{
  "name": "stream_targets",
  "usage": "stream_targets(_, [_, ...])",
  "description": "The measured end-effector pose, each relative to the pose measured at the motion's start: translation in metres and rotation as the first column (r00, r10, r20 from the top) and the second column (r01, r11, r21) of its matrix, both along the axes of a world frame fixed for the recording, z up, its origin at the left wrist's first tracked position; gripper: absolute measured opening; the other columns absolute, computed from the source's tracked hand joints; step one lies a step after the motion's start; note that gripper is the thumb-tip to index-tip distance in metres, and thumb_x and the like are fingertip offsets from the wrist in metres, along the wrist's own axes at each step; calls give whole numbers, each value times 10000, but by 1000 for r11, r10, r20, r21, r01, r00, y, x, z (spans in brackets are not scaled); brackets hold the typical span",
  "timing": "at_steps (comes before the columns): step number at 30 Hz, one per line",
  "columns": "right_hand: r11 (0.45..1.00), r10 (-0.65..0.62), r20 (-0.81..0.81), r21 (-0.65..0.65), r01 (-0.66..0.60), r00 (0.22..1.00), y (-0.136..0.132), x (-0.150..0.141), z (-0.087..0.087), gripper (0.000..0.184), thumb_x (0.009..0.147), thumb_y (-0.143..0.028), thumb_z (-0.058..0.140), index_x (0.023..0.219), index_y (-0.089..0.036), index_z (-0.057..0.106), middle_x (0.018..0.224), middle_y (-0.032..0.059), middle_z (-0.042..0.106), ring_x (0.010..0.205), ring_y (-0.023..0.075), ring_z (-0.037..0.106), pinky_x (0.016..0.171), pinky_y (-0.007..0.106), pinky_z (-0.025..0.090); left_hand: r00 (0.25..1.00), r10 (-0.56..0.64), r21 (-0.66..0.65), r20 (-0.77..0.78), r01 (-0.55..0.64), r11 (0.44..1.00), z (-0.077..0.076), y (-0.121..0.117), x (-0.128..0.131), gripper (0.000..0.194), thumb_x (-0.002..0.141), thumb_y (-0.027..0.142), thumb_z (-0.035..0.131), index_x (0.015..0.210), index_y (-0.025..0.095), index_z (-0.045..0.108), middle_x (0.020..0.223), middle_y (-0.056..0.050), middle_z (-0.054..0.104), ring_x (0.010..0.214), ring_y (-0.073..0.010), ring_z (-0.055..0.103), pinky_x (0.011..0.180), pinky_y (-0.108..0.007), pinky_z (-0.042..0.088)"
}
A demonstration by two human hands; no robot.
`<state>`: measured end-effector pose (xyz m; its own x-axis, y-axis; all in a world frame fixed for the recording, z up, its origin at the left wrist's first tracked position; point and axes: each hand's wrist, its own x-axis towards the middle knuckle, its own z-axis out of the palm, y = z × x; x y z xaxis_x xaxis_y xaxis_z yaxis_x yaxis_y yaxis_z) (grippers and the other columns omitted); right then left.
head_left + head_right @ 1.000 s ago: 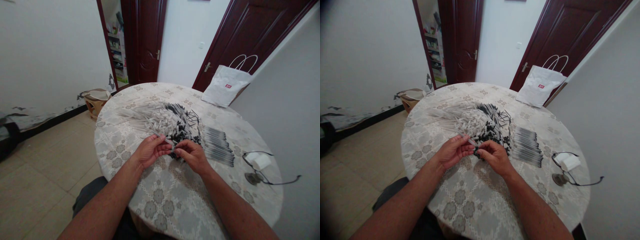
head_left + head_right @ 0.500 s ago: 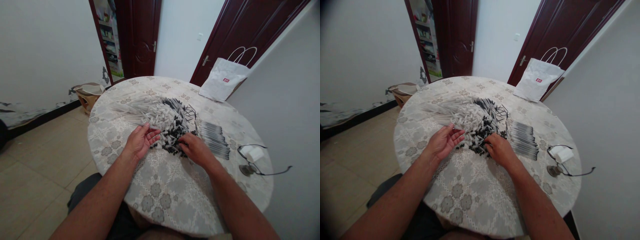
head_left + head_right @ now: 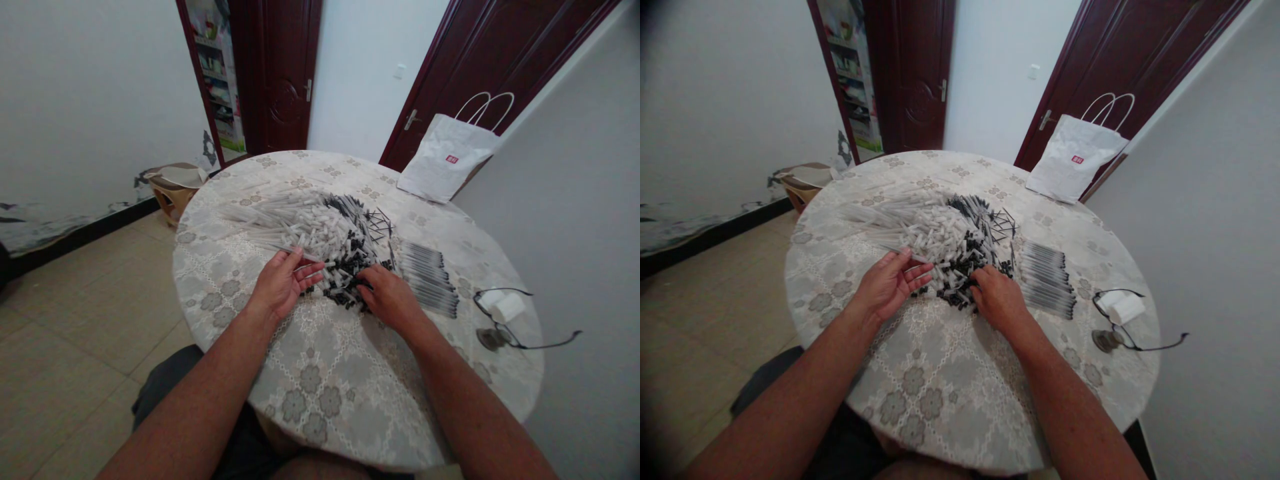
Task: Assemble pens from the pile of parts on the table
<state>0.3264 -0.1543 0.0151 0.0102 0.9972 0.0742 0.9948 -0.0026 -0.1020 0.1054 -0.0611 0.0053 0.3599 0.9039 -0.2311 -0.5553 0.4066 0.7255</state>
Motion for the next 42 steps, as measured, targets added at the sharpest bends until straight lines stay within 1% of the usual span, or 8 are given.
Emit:
stream_targets(10, [999,-22,89,39,19,996,7,-19,-18,164,1028,-291,519,1086,-236,663,1081,72,661,910,202,653,726,281,448,1000,-27,29,4,27,999,-8,0,2,280,868,309,771,945,192,528,879,-55,745,832,-242,781,728,-372,645])
stream_targets(16, [957,54,-182,289,1,982,7,-15,-20,195,1040,-284,463,1082,-200,634,1042,96,682,942,220,659,823,308,489,999,-46,40,-7,46,998,-6,-2,1,310,852,336,794,944,191,536,897,-56,745,844,-236,779,719,-349,642])
stream_targets(19, [932,139,-395,363,15,908,3,-20,-16,188,1023,-314,503,1081,-206,645,969,72,716,880,205,676,824,307,507,997,-72,43,-9,72,996,-4,-4,1,290,863,320,786,959,186,548,918,-75,754,844,-230,777,730,-352,644])
stream_targets(23, [937,138,-622,335,102,771,0,-28,-13,210,968,-408,625,1037,-233,719,896,38,742,757,181,678,733,296,531,990,-135,38,-27,136,990,-2,-8,2,270,864,301,790,971,169,579,977,-115,768,825,-211,771,736,-341,644])
stream_targets(28, [963,113,-853,220,155,509,1,-36,-16,282,949,-427,645,1143,-244,737,855,29,741,670,162,677,628,281,555,984,-174,41,-39,175,984,-1,-11,3,225,881,253,767,994,162,596,992,-126,775,828,-206,770,733,-334,645])
stream_targets(32, [973,73,-952,133,187,296,3,-40,-19,276,872,-416,740,1071,-225,717,808,9,736,656,156,676,605,274,572,983,-179,39,-25,180,983,-1,-12,4,202,895,222,743,1012,160,591,983,-132,778,822,-203,770,745,-331,642])
stream_targets(37, [953,73,-950,156,258,304,4,-44,-18,269,831,-428,779,974,-209,715,686,-25,676,558,121,599,525,235,519,978,-208,38,-17,209,977,1,-14,5,187,891,175,730,1020,153,596,970,-132,776,832,-213,773,771,-356,644])
stream_targets(42, [957,53,-957,131,261,286,4,-44,-17,297,813,-421,781,1021,-213,742,784,5,731,582,134,635,545,260,562,981,-196,37,-2,196,980,3,-14,4,212,879,176,748,1024,158,593,945,-119,773,830,-214,776,787,-360,641])
